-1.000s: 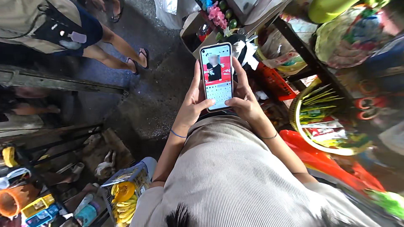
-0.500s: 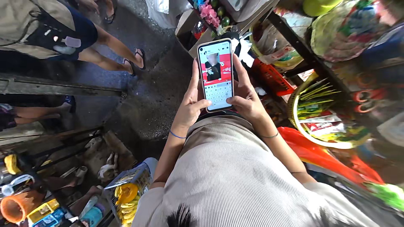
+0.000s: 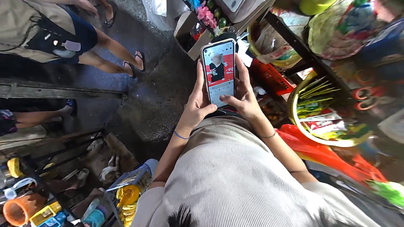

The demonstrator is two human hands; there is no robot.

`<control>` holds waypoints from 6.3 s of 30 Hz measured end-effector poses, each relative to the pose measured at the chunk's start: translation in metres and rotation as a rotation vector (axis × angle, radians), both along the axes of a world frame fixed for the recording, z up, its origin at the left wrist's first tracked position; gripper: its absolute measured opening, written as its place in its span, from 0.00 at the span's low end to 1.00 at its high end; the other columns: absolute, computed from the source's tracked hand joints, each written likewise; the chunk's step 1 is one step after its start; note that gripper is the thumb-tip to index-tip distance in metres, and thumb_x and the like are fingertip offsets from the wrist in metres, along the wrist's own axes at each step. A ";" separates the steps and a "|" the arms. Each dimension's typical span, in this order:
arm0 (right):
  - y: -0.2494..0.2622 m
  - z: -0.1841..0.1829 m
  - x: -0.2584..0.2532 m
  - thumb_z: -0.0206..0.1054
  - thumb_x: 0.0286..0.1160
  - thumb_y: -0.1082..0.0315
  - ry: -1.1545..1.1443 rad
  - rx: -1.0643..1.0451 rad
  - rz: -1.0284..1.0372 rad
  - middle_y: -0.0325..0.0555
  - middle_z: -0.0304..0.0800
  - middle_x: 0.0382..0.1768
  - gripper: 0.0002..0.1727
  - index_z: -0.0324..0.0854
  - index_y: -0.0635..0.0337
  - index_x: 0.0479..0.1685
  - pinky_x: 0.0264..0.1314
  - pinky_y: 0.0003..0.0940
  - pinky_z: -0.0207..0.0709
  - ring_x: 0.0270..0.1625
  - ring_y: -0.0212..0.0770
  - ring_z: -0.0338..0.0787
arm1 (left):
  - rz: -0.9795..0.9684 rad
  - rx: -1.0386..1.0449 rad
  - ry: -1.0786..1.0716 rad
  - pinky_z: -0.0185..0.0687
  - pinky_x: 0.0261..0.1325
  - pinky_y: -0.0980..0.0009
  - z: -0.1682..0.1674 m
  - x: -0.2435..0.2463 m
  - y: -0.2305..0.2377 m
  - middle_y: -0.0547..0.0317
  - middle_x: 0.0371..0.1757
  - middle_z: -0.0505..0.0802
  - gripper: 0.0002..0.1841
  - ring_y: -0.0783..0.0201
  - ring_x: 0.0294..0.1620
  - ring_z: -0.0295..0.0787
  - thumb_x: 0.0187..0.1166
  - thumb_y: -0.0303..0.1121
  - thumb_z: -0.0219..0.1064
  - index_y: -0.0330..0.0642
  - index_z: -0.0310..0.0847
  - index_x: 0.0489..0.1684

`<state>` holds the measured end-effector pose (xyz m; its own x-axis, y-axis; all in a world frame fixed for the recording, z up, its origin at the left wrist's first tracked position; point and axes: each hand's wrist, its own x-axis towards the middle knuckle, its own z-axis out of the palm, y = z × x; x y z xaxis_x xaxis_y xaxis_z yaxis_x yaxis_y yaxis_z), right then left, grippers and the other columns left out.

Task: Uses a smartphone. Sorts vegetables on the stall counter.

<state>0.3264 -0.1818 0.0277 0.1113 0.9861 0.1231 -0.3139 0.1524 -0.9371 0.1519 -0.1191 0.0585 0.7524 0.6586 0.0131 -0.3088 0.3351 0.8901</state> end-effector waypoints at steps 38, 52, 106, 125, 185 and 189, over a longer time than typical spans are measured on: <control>0.004 0.002 0.003 0.69 0.58 0.76 -0.070 -0.024 0.095 0.51 0.70 0.81 0.64 0.26 0.53 0.97 0.66 0.38 0.88 0.71 0.43 0.85 | 0.219 -0.109 0.182 0.81 0.76 0.54 -0.005 0.008 0.005 0.59 0.94 0.59 0.41 0.57 0.82 0.74 0.89 0.27 0.53 0.64 0.31 0.98; 0.009 -0.002 -0.003 0.68 0.53 0.81 -0.068 0.053 0.075 0.58 0.67 0.82 0.65 0.23 0.60 0.95 0.70 0.43 0.87 0.74 0.48 0.83 | 0.081 -0.037 0.001 0.71 0.84 0.49 -0.013 0.000 0.017 0.45 0.95 0.52 0.54 0.49 0.88 0.64 0.71 0.15 0.52 0.52 0.16 0.96; 0.014 0.004 0.003 0.62 0.72 0.79 -0.069 0.003 0.082 0.55 0.69 0.82 0.54 0.27 0.58 0.96 0.72 0.37 0.85 0.73 0.43 0.84 | 0.123 -0.032 0.057 0.72 0.84 0.51 -0.009 0.004 0.022 0.43 0.93 0.57 0.52 0.47 0.85 0.69 0.78 0.10 0.53 0.51 0.17 0.97; 0.021 0.009 0.001 0.65 0.80 0.76 -0.067 -0.098 -0.229 0.53 0.79 0.74 0.41 0.46 0.62 0.91 0.67 0.38 0.89 0.66 0.43 0.90 | 0.056 -0.069 0.067 0.76 0.80 0.56 0.001 0.019 0.005 0.51 0.96 0.51 0.63 0.51 0.87 0.66 0.63 0.02 0.55 0.58 0.16 0.97; 0.018 0.008 -0.003 0.66 0.69 0.83 -0.016 0.023 -0.016 0.59 0.71 0.81 0.56 0.29 0.63 0.95 0.70 0.42 0.88 0.72 0.48 0.86 | 0.029 0.049 -0.023 0.68 0.86 0.47 -0.004 0.004 0.023 0.39 0.94 0.49 0.59 0.43 0.90 0.60 0.66 0.05 0.54 0.46 0.10 0.94; 0.017 0.006 -0.001 0.69 0.56 0.82 -0.019 0.057 0.067 0.58 0.69 0.81 0.64 0.24 0.62 0.95 0.71 0.42 0.87 0.74 0.47 0.84 | 0.072 0.035 0.027 0.69 0.85 0.46 -0.003 0.002 0.024 0.42 0.95 0.48 0.55 0.44 0.90 0.60 0.70 0.05 0.49 0.49 0.13 0.96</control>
